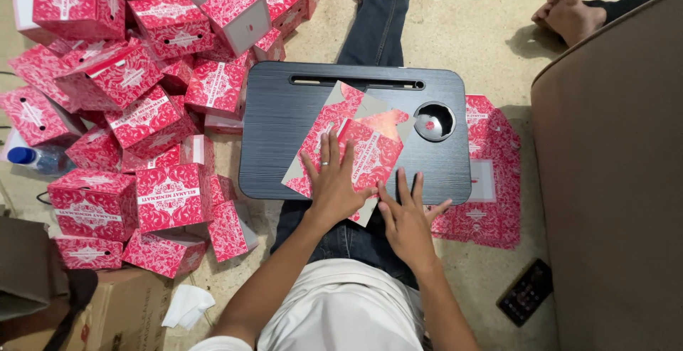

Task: The person assembles small red-and-white patterned cardboard boxes by folding flat die-cut sheets along pre-scored lines and tucking tabs into slots. They complete one box, place it aside, and begin a second box before the clip ends.

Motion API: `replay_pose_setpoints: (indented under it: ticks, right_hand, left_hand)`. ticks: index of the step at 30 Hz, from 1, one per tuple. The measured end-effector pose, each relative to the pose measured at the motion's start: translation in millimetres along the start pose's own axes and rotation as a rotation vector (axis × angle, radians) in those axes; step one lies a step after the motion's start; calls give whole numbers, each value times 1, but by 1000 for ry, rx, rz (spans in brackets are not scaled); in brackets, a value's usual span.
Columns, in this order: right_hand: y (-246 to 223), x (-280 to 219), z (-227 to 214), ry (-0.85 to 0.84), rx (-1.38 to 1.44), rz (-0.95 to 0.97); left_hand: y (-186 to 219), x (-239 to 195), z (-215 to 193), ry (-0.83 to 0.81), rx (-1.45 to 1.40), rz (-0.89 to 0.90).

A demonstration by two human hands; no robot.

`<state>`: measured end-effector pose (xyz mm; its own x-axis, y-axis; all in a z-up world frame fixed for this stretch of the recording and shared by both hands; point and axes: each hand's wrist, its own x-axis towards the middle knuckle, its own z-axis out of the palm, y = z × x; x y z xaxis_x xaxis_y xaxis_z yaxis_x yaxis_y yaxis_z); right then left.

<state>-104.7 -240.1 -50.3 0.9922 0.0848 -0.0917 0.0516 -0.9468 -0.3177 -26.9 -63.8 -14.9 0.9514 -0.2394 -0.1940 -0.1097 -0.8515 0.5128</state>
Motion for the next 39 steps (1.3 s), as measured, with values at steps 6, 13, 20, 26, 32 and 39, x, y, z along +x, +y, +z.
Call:
replay_pose_setpoints:
  ticks: [6, 13, 20, 26, 32, 39]
  right_hand:
    - [-17, -8, -5, -34, 139, -3]
    - [-34, 6, -14, -96, 361, -80]
    - [-4, 36, 22, 113, 1527, -236]
    - [17, 41, 25, 235, 1699, 149]
    - [1, 34, 15, 233, 1370, 118]
    - [-32, 15, -11, 221, 509, -191]
  left_hand:
    - [-13, 6, -1, 202, -213, -7]
    - [-12, 14, -23, 293, -433, 46]
    - [17, -21, -41, 618, -143, 604]
    - [-15, -31, -20, 173, -126, 656]
    - [-47, -23, -1, -45, -232, 588]
    - [-53, -4, 0, 90, -525, 441]
